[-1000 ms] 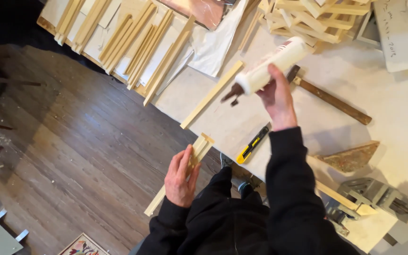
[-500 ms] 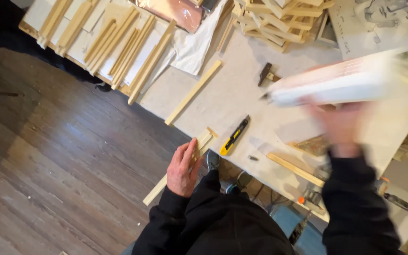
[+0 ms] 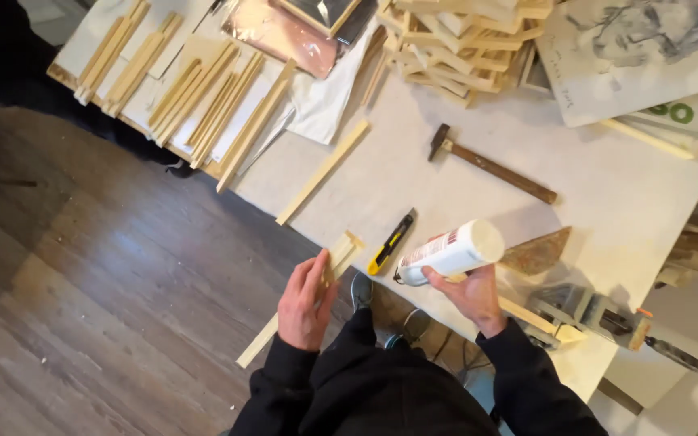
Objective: The recorder is gluing and clamping wooden frame pieces together using a corner clamp and a hammer in a workshop.
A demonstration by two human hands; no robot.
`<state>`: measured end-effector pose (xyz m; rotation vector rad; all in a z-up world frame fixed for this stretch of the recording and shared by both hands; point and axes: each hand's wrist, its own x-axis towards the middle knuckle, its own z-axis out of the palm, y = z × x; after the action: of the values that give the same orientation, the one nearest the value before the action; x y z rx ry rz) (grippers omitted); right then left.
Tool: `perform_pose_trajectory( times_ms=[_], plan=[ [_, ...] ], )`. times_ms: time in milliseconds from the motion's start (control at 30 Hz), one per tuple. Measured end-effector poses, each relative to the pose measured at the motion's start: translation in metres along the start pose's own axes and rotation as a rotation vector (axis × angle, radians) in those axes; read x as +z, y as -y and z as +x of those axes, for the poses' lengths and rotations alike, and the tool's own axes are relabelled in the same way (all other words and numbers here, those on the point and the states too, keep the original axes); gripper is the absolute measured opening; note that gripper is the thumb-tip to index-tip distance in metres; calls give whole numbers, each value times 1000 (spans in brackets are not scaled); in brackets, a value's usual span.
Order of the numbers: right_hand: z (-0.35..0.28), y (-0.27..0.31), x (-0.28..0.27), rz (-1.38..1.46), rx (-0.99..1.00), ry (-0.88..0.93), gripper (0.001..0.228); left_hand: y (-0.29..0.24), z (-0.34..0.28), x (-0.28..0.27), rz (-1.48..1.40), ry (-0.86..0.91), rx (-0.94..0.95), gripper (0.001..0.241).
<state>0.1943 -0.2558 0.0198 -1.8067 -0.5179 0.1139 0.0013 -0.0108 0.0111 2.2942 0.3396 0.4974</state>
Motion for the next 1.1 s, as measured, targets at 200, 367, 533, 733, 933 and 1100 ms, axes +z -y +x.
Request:
perform_pose_trajectory(
  times_ms=[200, 367, 533, 733, 933, 1100],
  plan=[
    [-6, 26, -31, 437, 55, -128, 56, -15, 1, 1, -36, 119, -32, 52],
    [1, 57, -50, 612, 110, -339, 63, -40, 9, -3, -54, 221, 142, 55],
    [-4, 67, -53, 617, 108, -276, 73, -63, 18, -19, -104, 307, 222, 58],
    [-8, 84, -51, 504, 128, -279, 74, -78, 22, -32, -113, 349, 257, 61],
    [-9, 86, -53, 460, 127, -277, 71, -80, 22, -35, -115, 371, 252, 63],
    [-14, 89, -53, 427, 134, -257, 69, -78, 21, -36, -112, 381, 261, 63]
  ],
)
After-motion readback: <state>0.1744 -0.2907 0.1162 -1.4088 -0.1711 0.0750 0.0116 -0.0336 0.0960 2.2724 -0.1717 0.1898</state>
